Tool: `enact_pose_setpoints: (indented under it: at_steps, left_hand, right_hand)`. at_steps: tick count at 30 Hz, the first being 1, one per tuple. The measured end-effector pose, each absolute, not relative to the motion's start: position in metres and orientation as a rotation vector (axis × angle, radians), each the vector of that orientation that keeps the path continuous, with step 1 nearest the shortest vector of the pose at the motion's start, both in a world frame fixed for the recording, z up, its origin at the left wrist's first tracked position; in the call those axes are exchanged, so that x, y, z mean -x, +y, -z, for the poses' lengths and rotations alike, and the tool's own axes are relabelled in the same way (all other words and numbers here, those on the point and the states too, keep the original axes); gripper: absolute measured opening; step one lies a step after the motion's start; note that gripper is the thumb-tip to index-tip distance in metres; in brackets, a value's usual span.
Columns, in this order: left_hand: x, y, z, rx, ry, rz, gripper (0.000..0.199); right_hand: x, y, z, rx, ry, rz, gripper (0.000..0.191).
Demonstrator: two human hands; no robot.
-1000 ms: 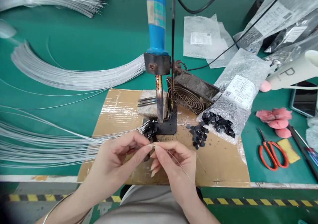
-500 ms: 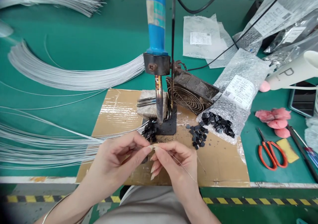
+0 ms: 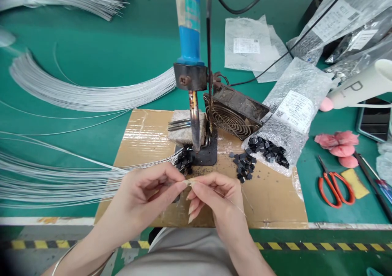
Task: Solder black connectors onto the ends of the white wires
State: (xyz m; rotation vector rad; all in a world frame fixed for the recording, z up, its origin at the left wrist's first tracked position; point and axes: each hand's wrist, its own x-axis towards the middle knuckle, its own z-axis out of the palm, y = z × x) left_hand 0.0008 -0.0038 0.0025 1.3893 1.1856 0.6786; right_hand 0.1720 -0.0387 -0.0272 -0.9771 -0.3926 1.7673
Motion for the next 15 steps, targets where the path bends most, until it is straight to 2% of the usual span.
enact_pose_setpoints:
  at_steps: [9,15]
  left_hand:
    - [-0.007,-0.0101,0.0009,-1.412,1.23,-0.826,0.018]
    - [-0.0113,-0.0127,0.0042,-1.475,1.248,-0.876,0.021]
  right_hand:
    - [-0.1677,-0.0332,0.0172,0.996,-0.344,-1.724,0.017]
    - [-0.1647,-0.0349,0.02,0.983,-0.322,-1.693,0.017]
